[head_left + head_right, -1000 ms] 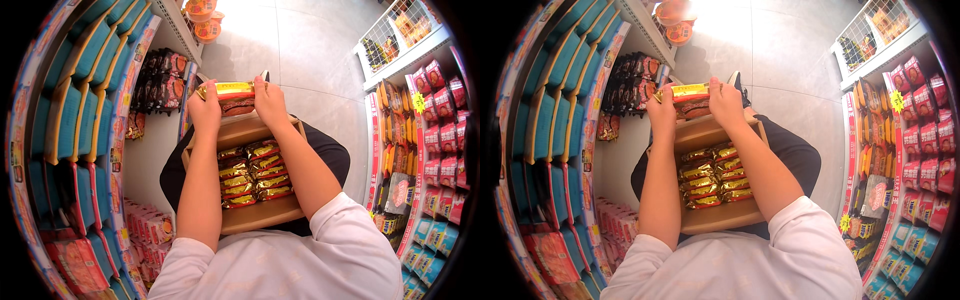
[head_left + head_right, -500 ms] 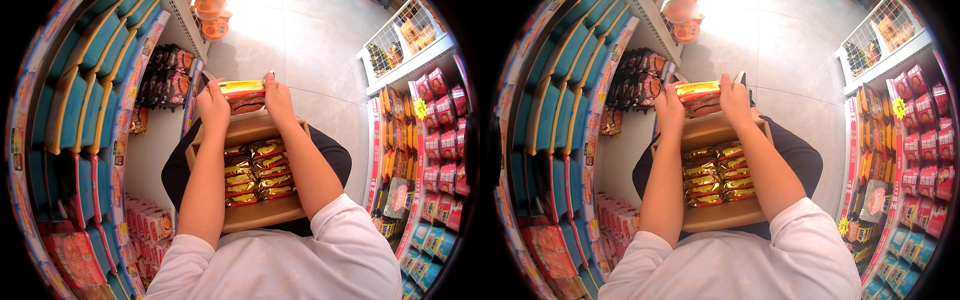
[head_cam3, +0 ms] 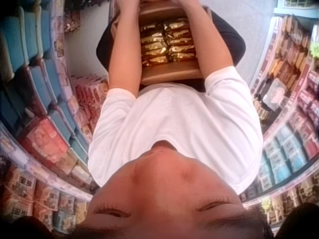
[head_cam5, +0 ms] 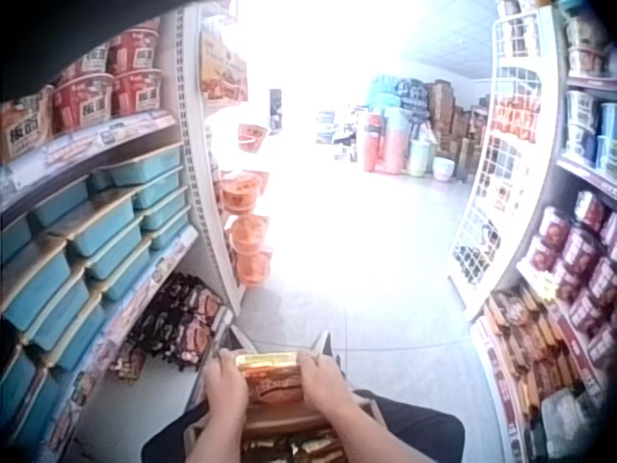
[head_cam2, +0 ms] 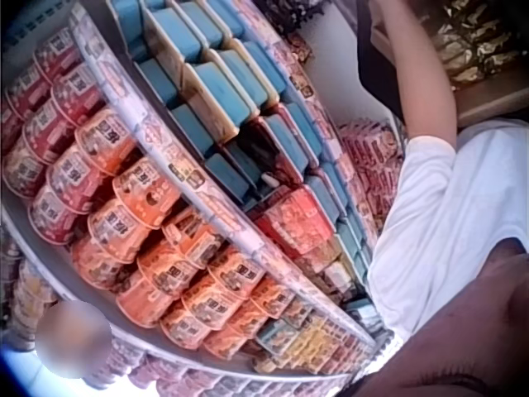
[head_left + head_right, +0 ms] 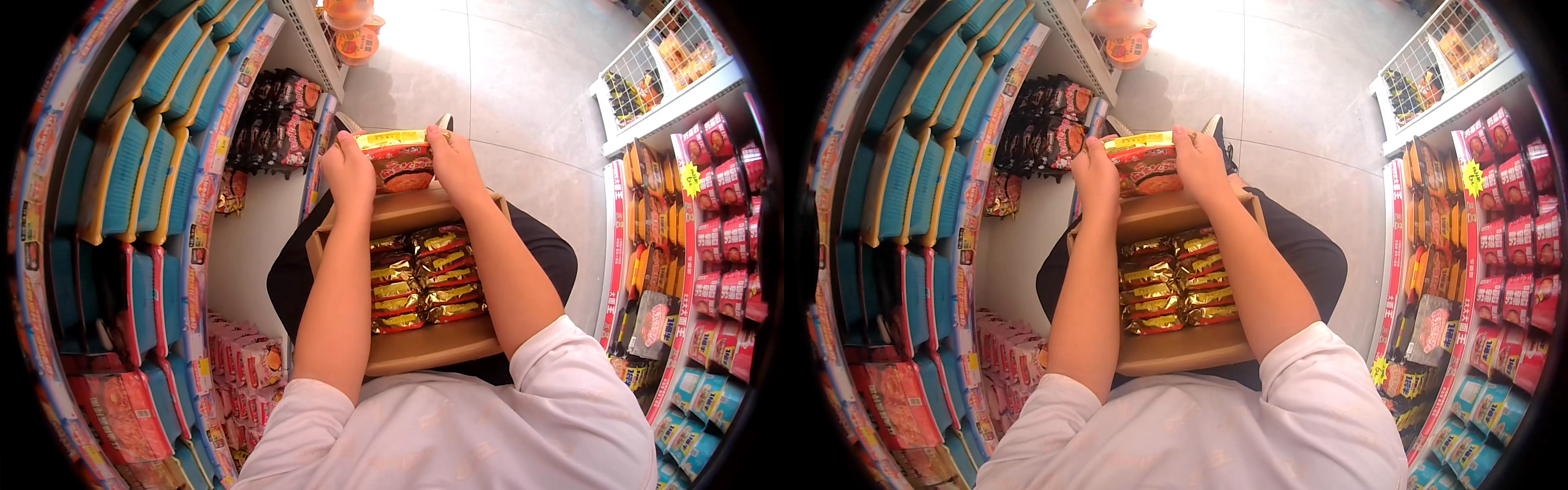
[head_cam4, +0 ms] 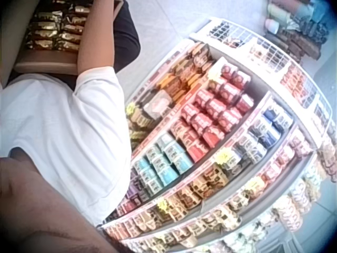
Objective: The person sits on the floor in a store aisle and repeatedly takes packaged snack items from a cardboard box on their lap, placing them onto the adjacent shelf. They handle both pink and gold-wrapped snack packages one at a time, arranging them in rows on the shelf.
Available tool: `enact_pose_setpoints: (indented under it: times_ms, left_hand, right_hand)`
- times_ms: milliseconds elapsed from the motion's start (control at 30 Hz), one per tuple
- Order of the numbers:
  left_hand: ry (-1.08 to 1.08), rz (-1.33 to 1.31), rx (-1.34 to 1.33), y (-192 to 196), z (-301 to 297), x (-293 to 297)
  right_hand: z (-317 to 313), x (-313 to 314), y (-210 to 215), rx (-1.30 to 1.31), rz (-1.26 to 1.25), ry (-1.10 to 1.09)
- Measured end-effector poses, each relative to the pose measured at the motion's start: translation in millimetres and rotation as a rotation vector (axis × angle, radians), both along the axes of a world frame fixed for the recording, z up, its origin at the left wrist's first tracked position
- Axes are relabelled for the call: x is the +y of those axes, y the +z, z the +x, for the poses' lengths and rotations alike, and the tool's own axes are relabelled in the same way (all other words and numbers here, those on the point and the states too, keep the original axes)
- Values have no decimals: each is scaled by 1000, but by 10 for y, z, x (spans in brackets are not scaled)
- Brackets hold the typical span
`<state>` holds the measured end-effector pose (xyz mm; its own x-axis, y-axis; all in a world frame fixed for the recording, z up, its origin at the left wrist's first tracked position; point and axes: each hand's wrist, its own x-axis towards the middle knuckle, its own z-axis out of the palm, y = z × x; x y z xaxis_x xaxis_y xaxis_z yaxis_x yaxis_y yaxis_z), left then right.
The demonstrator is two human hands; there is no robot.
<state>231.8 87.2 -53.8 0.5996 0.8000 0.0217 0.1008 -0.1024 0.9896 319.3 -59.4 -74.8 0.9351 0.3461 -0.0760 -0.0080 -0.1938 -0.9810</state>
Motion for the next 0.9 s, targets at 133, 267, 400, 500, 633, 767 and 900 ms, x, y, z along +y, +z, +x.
enact_pose_setpoints:
  times_ms: [133,267,400,500,633,767,900]
  left_hand:
    - [-12,68,5,19,1,-16]
    - [-39,176,41,70,-19,-23]
    - [-36,136,20,56,-36,21]
    - [-36,56,-2,72,-18,1]
    - [-28,30,3,67,-11,3]
    - [29,-206,-77,141,-43,18]
    - [28,-293,-61,151,-50,37]
  right_hand:
    - [-11,11,-54,-35,39,-45]
    - [8,-8,-66,-29,39,-55]
    - [12,-48,62,42,-69,56]
    - [57,-77,-50,57,0,125]
    - [44,-97,-63,128,191,203]
    - [-73,-96,321,120,190,109]
    - [-87,-130,349,91,276,95]
